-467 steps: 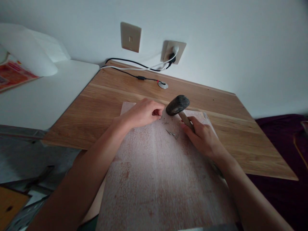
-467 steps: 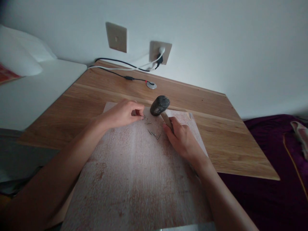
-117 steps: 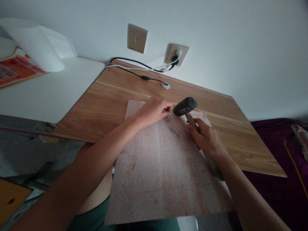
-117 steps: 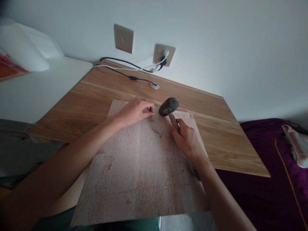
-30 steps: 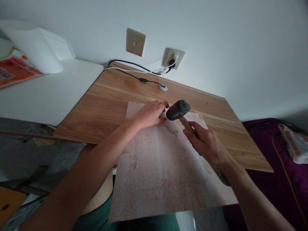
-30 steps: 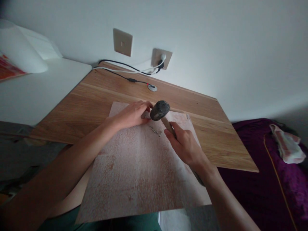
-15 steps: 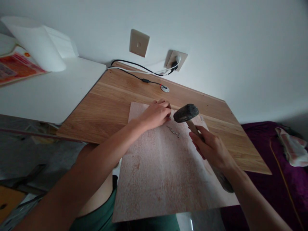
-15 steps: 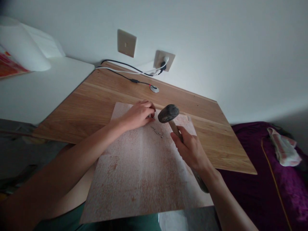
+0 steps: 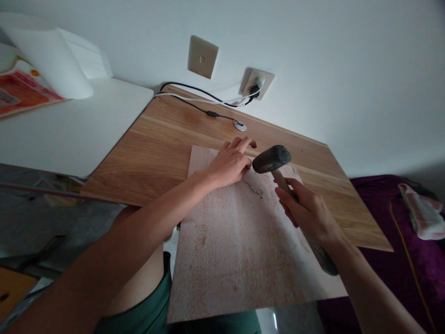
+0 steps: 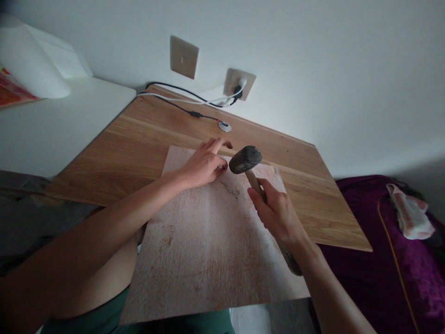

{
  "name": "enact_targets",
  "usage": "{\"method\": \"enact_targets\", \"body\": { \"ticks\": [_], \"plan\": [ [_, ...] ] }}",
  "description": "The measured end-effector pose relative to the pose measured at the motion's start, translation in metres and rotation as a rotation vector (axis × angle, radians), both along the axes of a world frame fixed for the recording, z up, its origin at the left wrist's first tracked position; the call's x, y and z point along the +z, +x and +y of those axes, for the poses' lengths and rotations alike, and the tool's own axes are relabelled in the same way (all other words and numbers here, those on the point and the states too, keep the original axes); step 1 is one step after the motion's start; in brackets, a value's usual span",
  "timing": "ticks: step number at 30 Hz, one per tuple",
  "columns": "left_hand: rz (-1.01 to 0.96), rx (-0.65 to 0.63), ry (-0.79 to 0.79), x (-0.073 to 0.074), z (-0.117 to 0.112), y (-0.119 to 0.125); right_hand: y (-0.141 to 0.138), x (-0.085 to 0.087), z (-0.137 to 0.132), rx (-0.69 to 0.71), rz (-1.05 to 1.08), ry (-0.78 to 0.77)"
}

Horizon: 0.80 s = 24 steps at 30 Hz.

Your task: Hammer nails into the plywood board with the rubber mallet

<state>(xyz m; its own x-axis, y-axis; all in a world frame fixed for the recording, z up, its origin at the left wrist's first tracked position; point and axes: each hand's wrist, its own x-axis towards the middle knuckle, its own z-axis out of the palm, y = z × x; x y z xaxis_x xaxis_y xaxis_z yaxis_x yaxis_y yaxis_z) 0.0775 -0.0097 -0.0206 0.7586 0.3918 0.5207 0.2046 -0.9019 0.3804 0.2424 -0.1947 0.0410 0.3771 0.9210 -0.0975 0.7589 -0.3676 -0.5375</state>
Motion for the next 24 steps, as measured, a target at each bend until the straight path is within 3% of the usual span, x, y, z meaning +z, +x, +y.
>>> {"method": "enact_targets", "body": {
  "ticks": [11, 17, 24],
  "plan": [
    [-0.01, 0.03, -0.084, -0.008, 0.007, -0.001, 0.003, 0.016, -0.006, 0.035, -0.062, 0.012],
    [-0.027, 0.047, -0.116, -0.009, 0.008, -0.002, 0.001, 0.007, 0.0, 0.105, -0.067, -0.029],
    [-0.059, -0.006, -0.205, -0.011, 0.012, 0.0, 0.005, 0.004, -0.006, 0.056, -0.042, 0.005]
  ]
}}
